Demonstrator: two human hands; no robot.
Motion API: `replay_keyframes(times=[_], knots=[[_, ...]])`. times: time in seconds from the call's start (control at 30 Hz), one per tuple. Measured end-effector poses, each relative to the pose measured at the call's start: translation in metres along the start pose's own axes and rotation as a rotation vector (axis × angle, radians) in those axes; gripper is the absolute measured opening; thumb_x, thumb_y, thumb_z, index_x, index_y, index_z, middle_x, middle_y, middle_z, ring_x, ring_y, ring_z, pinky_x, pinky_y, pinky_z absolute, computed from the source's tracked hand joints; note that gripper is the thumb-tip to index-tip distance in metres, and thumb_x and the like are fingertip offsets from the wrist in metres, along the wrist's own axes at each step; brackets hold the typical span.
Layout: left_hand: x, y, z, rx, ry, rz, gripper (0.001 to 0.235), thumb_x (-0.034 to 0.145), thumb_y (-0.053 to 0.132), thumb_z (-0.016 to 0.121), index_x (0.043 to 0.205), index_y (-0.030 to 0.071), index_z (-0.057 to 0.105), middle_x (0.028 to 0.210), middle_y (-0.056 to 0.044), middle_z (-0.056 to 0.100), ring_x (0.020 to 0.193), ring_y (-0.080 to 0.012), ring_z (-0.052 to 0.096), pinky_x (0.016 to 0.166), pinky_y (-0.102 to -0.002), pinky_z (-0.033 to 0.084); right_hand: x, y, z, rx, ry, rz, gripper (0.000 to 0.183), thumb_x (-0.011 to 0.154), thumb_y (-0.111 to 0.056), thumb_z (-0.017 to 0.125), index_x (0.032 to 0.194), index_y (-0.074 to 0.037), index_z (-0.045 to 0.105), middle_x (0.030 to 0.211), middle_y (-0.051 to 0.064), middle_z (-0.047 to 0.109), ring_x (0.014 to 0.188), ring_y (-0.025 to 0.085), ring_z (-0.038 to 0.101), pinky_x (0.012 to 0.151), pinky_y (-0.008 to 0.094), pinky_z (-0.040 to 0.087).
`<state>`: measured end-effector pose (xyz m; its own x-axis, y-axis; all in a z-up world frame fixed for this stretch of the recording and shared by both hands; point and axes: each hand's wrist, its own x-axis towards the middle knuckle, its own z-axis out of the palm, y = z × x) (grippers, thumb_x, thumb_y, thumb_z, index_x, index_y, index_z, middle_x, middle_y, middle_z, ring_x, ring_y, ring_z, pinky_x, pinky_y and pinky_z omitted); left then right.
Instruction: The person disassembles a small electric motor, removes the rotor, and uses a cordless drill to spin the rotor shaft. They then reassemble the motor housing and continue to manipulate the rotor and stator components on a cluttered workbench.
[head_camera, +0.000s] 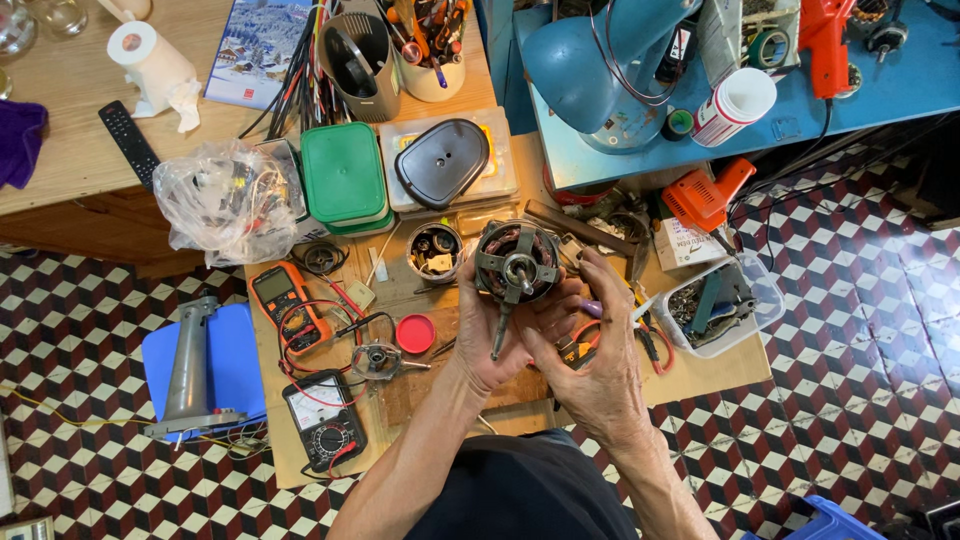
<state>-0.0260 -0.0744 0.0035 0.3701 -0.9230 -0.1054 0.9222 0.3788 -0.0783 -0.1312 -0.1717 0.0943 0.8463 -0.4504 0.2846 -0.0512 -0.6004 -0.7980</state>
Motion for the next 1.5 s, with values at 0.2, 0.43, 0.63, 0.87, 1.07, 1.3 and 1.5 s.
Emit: replay_keyframes(times=[0.2,0.43,0.63,0.87,1.07,1.3,1.5], knots=[[0.000,0.002,-0.002,0.015,0.027,0.021,0.095,0.091,0.082,0.050,0.141,0.002,0.058,0.122,-0.025,0.068,0.114,-0.0385,0.068,0.099,-0.050,0.058,0.002,-0.001,0.002,0.035,-0.003,0.012,0.087,0.081,-0.016,0.085,0.150,-0.005,0.034,0.159,0.021,0.039,0.148,0.035,0.043,0.116,0.045,0.043],[0.001,0.004,-0.003,0.038,0.059,0.021,0.090,0.091,0.079,0.051,0.140,0.004,0.060,0.119,-0.023,0.069,0.110,-0.0372,0.069,0.095,-0.048,0.059,0.004,-0.002,0.002,0.004,-0.009,0.008,0.087,0.081,-0.016,0.085,0.151,-0.006,0.033,0.159,0.020,0.039,0.147,0.035,0.044,0.117,0.045,0.042],[0.001,0.001,-0.004,-0.042,0.005,0.009,0.089,0.095,0.077,0.053,0.140,0.001,0.058,0.119,-0.025,0.068,0.109,-0.0385,0.069,0.100,-0.049,0.058,0.004,-0.001,0.004,0.040,-0.030,0.042,0.087,0.082,-0.014,0.084,0.151,-0.007,0.033,0.161,0.020,0.036,0.149,0.035,0.041,0.117,0.044,0.044],[0.000,0.000,-0.003,-0.080,0.013,0.030,0.091,0.093,0.077,0.053,0.140,0.000,0.059,0.121,-0.026,0.069,0.108,-0.0376,0.069,0.101,-0.049,0.057,0.004,0.002,0.004,-0.002,-0.014,-0.018,0.088,0.079,-0.010,0.084,0.151,-0.004,0.033,0.160,0.020,0.036,0.150,0.035,0.039,0.120,0.045,0.039],[-0.002,0.003,-0.004,-0.033,0.054,0.033,0.092,0.092,0.078,0.054,0.136,-0.002,0.061,0.125,-0.027,0.068,0.112,-0.0366,0.068,0.102,-0.047,0.056,0.004,0.002,0.003,0.024,-0.031,0.007,0.087,0.081,-0.012,0.084,0.151,-0.004,0.033,0.161,0.020,0.036,0.149,0.034,0.041,0.116,0.043,0.045],[-0.006,0.004,-0.008,-0.028,0.067,0.068,0.088,0.094,0.075,0.054,0.137,-0.001,0.060,0.126,-0.028,0.067,0.115,-0.0378,0.066,0.101,-0.047,0.057,0.005,0.002,0.001,0.028,-0.050,0.036,0.085,0.082,-0.013,0.082,0.152,-0.005,0.034,0.160,0.020,0.036,0.147,0.033,0.043,0.113,0.041,0.049],[-0.025,-0.004,-0.018,-0.101,0.050,0.076,0.083,0.097,0.071,0.053,0.139,-0.001,0.058,0.129,-0.028,0.066,0.120,-0.0374,0.065,0.099,-0.047,0.058,-0.008,0.020,0.002,0.144,-0.148,0.274,0.084,0.083,-0.020,0.078,0.153,-0.004,0.033,0.153,0.017,0.044,0.140,0.028,0.049,0.109,0.040,0.047]])
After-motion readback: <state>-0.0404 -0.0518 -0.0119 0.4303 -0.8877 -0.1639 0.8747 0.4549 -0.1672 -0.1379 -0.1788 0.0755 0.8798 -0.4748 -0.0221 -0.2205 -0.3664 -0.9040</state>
